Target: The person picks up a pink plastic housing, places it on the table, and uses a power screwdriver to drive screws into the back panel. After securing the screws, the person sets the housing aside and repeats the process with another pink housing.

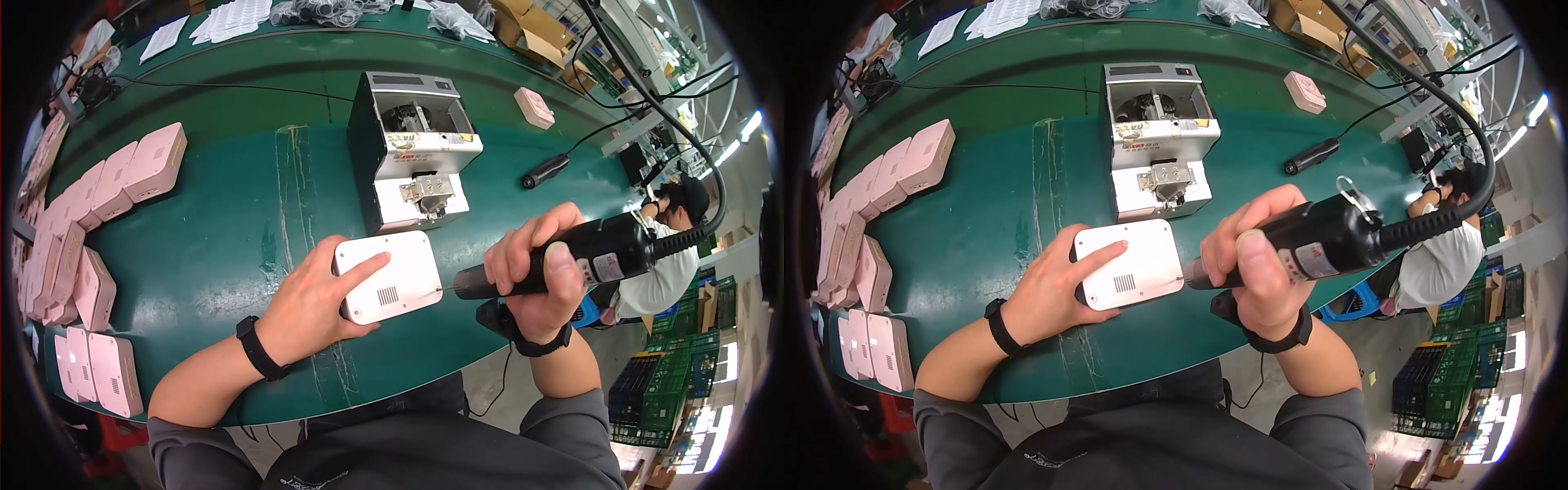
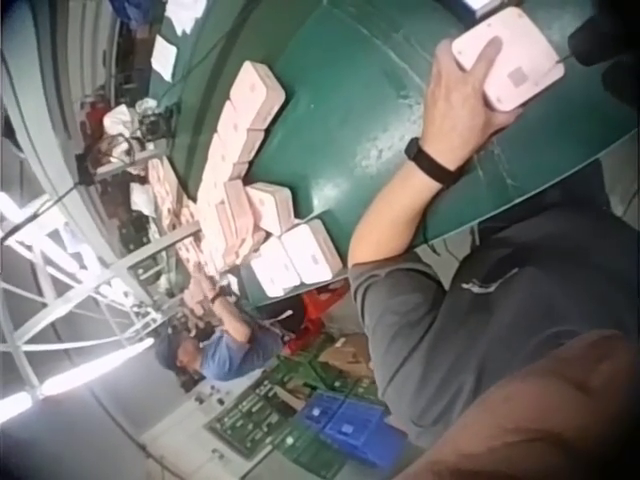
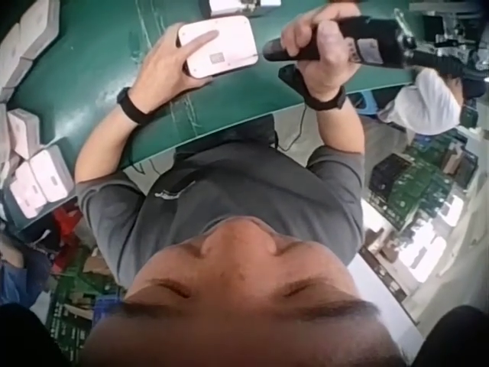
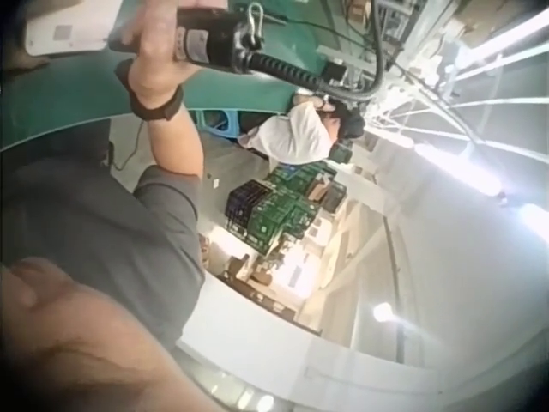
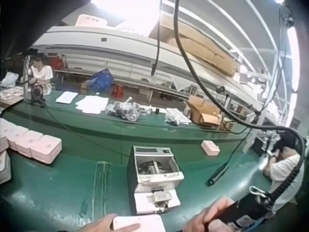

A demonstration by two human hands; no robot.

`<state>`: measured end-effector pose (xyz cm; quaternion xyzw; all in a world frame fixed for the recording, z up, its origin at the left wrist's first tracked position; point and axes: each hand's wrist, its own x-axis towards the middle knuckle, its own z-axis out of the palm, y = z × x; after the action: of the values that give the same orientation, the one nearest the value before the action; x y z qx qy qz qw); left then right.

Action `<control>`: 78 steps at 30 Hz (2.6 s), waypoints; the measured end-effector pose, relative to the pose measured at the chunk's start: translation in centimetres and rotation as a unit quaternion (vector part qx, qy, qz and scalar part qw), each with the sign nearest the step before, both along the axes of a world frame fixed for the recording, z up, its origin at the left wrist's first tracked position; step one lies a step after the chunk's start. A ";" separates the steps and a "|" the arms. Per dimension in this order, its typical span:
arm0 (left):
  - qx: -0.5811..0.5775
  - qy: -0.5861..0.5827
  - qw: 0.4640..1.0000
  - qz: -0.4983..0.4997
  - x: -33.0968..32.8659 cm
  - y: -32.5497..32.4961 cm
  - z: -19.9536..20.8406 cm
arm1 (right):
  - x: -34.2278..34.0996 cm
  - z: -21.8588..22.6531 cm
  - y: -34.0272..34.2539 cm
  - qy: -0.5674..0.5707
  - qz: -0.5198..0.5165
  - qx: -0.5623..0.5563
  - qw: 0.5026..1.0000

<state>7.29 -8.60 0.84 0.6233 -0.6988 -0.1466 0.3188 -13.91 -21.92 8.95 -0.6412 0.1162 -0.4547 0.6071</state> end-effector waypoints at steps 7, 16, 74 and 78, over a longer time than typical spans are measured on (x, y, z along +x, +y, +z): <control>-0.014 -0.013 1.000 0.001 0.1 0.1 -0.1 | 1.3 1.0 0.0 0.056 -0.073 0.003 0.996; 0.010 -0.010 1.000 0.002 -0.3 0.2 0.2 | 6.0 4.3 -4.9 -0.033 -0.139 -0.081 0.986; -0.039 0.011 0.999 0.014 0.2 0.3 -2.1 | 5.9 4.9 7.3 0.028 0.056 -0.041 0.997; -0.050 0.014 0.999 0.005 0.2 0.5 -2.3 | 6.4 4.2 8.2 0.052 0.043 -0.009 0.998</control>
<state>7.54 -8.12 -1.46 0.6079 -0.6978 -0.1182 0.3599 -7.55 -13.72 13.16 -0.6735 0.1161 -0.3956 0.6135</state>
